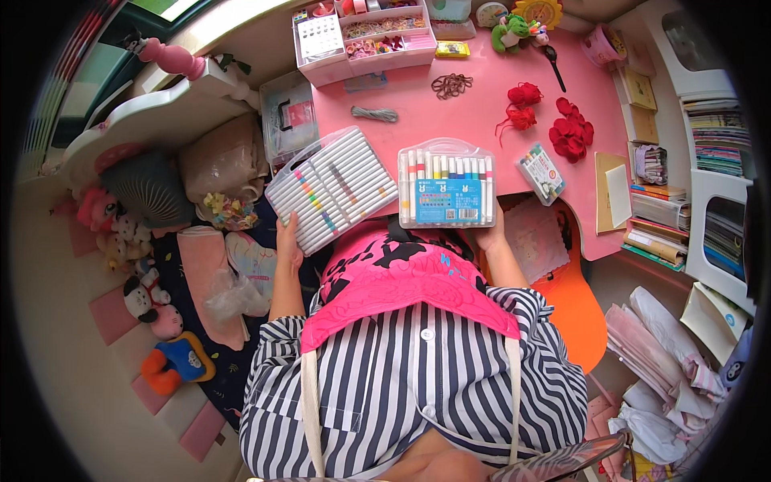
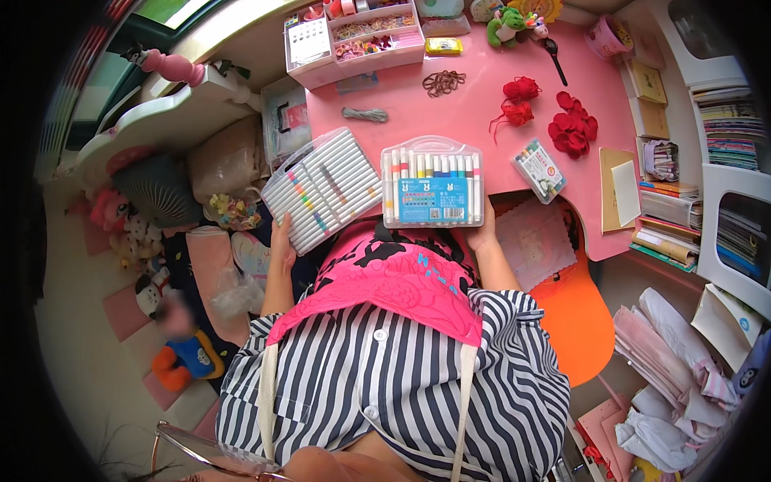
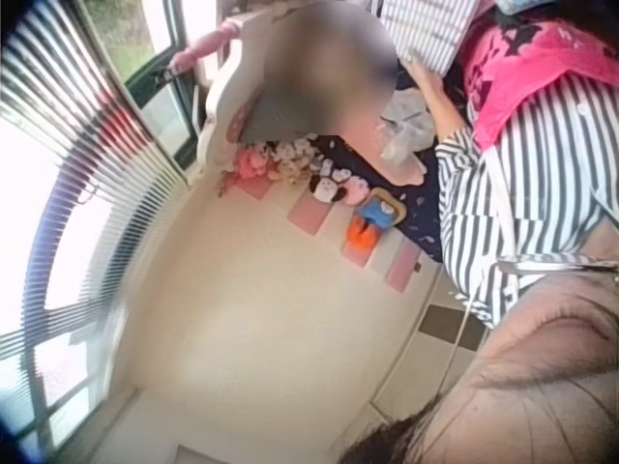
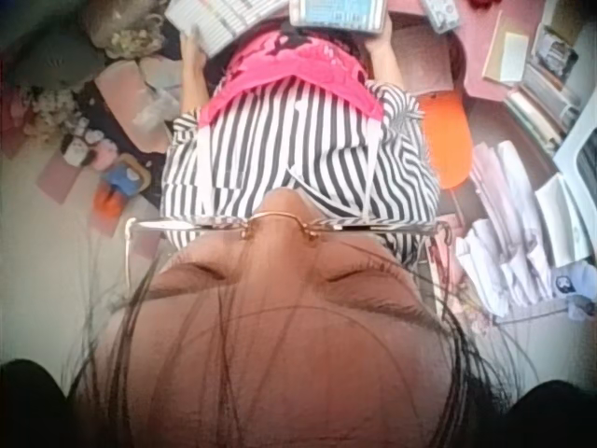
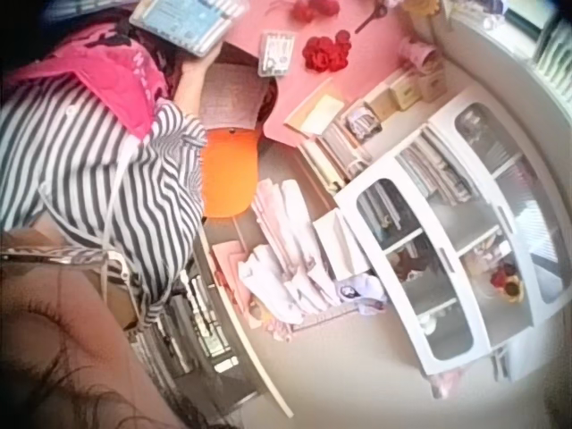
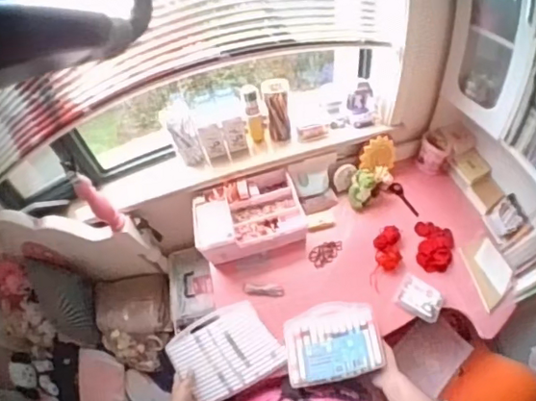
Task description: The person organizes craft supplies at a pink desk, moving containers of markers, pens, and small accessories into drawers and storage boxes. They open and close plastic cases, place items into compartments, and rearrange objects on the desk and shelves.
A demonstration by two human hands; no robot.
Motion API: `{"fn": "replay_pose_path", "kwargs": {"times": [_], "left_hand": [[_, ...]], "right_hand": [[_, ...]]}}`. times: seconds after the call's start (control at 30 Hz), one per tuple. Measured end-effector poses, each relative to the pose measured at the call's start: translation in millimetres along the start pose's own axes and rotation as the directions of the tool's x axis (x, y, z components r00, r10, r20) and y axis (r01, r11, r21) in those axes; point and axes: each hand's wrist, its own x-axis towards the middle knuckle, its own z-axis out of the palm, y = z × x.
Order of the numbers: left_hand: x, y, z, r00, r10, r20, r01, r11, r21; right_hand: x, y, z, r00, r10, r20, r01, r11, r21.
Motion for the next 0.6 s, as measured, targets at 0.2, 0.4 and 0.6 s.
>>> {"fn": "replay_pose_path", "kwargs": {"times": [0.2, 0.4, 0.6], "left_hand": [[-7.3, 1.8, 21.8, 1.0, 0.0, 0.013, -0.001, 1.0, 0.017], [-12.4, -16.6, 76.0, 0.999, 0.009, 0.053, -0.011, 0.999, 0.04], [-17.9, -55.7, 96.6, 1.0, -0.024, -0.007, 0.024, 1.0, 0.004]], "right_hand": [[16.7, -54.3, -8.3, 0.999, 0.032, 0.024, -0.027, 0.985, -0.17], [66.4, -138.1, -7.3, 0.998, 0.043, 0.044, -0.026, 0.942, -0.334], [13.2, -159.6, 36.9, 0.969, -0.244, 0.026, 0.199, 0.721, -0.663]]}}
